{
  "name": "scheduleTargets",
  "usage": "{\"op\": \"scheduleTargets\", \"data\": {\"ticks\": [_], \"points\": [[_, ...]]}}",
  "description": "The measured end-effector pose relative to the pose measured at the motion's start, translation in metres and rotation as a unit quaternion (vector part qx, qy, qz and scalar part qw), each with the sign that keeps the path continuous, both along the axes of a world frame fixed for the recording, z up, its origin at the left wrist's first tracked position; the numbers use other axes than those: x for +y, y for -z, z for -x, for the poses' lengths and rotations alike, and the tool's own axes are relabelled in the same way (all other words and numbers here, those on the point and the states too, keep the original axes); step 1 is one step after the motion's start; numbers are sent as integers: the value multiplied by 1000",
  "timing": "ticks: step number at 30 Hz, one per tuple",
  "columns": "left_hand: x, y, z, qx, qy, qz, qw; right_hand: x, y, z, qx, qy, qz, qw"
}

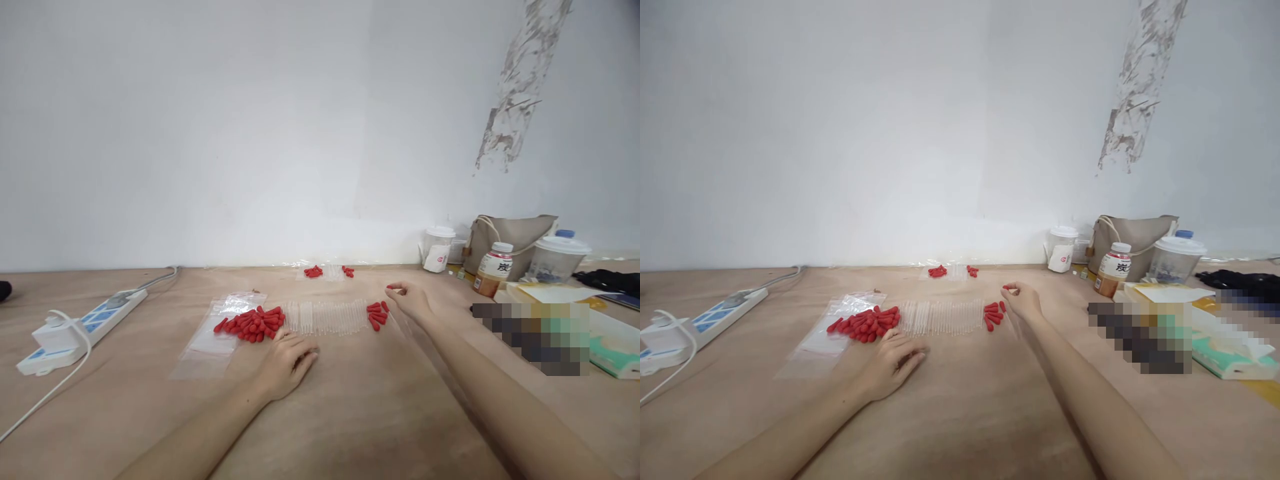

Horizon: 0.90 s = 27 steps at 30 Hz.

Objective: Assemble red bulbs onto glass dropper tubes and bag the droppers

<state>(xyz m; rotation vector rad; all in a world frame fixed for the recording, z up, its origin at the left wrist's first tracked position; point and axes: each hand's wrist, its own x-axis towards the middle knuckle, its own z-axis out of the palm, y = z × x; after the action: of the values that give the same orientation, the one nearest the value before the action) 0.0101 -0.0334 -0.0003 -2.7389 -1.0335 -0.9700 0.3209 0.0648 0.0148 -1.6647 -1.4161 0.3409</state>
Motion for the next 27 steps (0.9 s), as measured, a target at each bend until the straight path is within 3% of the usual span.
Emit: {"op": "scheduleTargets", "data": {"ticks": [7,19,27], "points": [[0,-2,2,16,-8,9,1000,15,27,5,-51,0,30,998],[2,1,2,10,-5,17,1000,11,30,-8,-77,25,54,995],[0,-1,1,20,-11,14,1000,1,33,-14,-53,-28,42,997]]}}
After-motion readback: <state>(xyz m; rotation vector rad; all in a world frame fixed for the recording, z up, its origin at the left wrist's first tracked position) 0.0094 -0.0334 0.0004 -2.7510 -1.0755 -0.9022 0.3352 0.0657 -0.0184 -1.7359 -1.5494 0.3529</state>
